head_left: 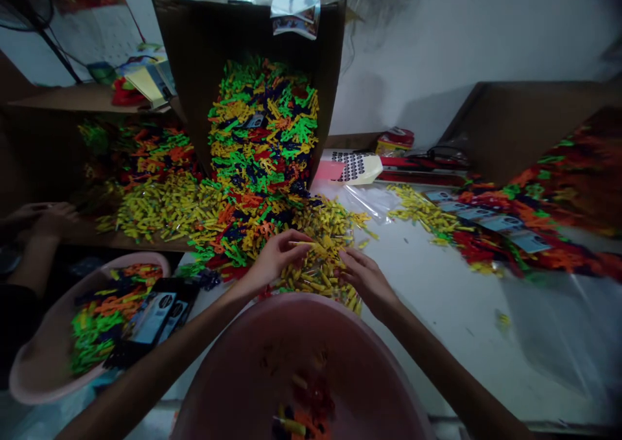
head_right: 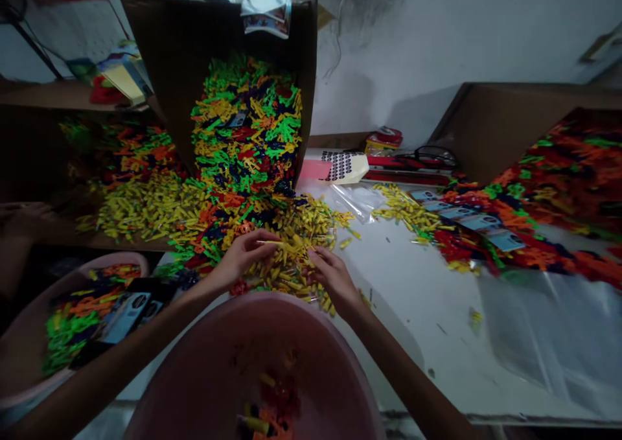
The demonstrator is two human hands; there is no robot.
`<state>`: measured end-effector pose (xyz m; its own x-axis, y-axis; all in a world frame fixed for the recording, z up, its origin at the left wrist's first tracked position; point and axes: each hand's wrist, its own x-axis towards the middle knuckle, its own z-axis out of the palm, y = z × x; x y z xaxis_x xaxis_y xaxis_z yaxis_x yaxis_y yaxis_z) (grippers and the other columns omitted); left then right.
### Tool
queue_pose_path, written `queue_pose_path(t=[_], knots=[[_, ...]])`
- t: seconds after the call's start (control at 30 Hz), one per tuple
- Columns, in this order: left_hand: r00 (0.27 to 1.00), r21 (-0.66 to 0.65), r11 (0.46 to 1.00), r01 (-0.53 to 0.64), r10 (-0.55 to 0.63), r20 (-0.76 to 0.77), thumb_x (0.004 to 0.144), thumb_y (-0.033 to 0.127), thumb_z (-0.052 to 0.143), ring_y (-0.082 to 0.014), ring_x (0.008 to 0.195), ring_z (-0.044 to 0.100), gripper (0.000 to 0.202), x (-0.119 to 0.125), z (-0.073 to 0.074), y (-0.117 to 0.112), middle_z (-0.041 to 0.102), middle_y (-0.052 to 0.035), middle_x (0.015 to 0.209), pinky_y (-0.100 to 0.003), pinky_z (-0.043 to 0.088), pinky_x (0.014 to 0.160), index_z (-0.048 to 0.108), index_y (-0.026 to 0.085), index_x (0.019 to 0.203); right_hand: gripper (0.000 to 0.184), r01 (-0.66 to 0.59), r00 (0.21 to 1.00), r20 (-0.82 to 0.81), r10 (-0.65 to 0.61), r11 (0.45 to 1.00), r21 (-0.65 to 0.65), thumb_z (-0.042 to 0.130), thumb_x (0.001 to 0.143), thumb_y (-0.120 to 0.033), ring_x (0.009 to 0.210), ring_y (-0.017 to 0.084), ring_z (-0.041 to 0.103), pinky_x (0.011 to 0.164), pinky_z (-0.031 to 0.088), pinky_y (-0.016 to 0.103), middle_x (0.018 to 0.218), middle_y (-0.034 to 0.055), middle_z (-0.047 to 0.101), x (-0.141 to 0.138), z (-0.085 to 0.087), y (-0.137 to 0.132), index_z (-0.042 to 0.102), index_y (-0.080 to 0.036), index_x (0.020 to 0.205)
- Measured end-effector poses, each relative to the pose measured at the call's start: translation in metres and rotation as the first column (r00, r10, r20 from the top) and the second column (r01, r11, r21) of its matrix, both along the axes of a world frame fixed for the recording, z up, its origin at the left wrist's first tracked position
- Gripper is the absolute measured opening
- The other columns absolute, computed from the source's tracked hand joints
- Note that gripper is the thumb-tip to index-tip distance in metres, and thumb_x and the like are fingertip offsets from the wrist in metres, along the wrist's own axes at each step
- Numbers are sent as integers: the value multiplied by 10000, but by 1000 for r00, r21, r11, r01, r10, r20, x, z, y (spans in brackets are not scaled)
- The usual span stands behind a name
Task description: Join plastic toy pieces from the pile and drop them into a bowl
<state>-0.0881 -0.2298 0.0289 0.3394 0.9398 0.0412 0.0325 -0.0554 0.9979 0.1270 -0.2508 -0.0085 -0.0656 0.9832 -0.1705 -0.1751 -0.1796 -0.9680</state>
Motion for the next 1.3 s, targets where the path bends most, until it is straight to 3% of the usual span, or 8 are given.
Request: queue_pose_path(t=[0.13, 0.3, 0.53, 0.73, 0.93, 1.07, 1.2, 1.3], knots=[[998, -23, 998, -62, 62, 20, 783, 427, 724, -103, 582, 569, 352, 1, 24, -33, 621, -8, 712, -215, 462, 548, 641, 136, 963, 373, -38, 997, 66, 32, 995, 96, 767, 736, -508, 674, 160, 581, 533, 475, 241, 750, 28, 617, -15, 27, -30, 689, -165, 859], [990, -1, 992, -123, 123, 65, 763, 418, 750, -117, 598, 605, 322, 2, 23, -47, 649, -16, 716, -215, 509, 513, 637, 145, 890, 352, 25, 980, 187, -72, 970, 242, 720, 780, -523, 605, 152, 540, 516, 461, 248, 668, 20, 599, -23, 39, -52, 655, -180, 738], [997, 106, 994, -35, 41, -59, 816, 445, 704, -137, 601, 628, 323, -5, 23, -55, 694, -47, 775, -218, 524, 457, 669, 142, 923, 322, 27, 900, 395, -186, 927, 375, 667, 823, -528, 628, 181, 587, 554, 476, 272, 742, 46, 668, -26, 33, -68, 713, -209, 827], [954, 300, 936, -182, 242, -179, 843, 417, 682, -143, 666, 666, 258, 0, 12, -65, 736, -72, 910, -189, 494, 497, 651, 165, 891, 306, 63, 862, 441, -250, 917, 395, 644, 845, -513, 746, 210, 617, 661, 510, 299, 862, 56, 702, -29, 26, -74, 734, -225, 899], [994, -134, 990, 45, -58, -97, 795, 406, 724, -107, 516, 589, 293, -5, 16, -65, 665, -23, 623, -171, 400, 470, 632, 133, 849, 292, -117, 924, 383, -9, 946, 303, 648, 851, -473, 694, 174, 599, 611, 489, 248, 735, 36, 650, -18, 25, -77, 686, -193, 775], [996, -298, 955, -3, -23, -83, 758, 437, 740, -99, 497, 558, 334, -13, 21, -78, 616, 17, 594, -173, 369, 470, 616, 145, 862, 298, -182, 957, 261, 127, 963, 199, 644, 862, -480, 741, 181, 638, 633, 505, 252, 824, 51, 696, -12, 25, -87, 709, -189, 868], [881, -181, 918, 352, -391, -266, 789, 450, 710, -160, 756, 658, 328, -34, 30, -72, 716, -38, 861, -215, 462, 646, 690, 164, 947, 325, -515, 826, 396, 401, 823, 240, 609, 892, -503, 942, 226, 657, 864, 507, 340, 985, 66, 727, 8, 30, -81, 751, -239, 1016], [837, 133, 950, 281, -175, -519, 894, 493, 573, -187, 867, 657, 371, -41, 21, -41, 718, -58, 961, -247, 469, 737, 668, 184, 1076, 397, -469, 802, 510, 312, 857, 214, 476, 956, -524, 982, 234, 650, 859, 515, 370, 1117, 78, 705, 36, 9, -44, 705, -261, 1147]])
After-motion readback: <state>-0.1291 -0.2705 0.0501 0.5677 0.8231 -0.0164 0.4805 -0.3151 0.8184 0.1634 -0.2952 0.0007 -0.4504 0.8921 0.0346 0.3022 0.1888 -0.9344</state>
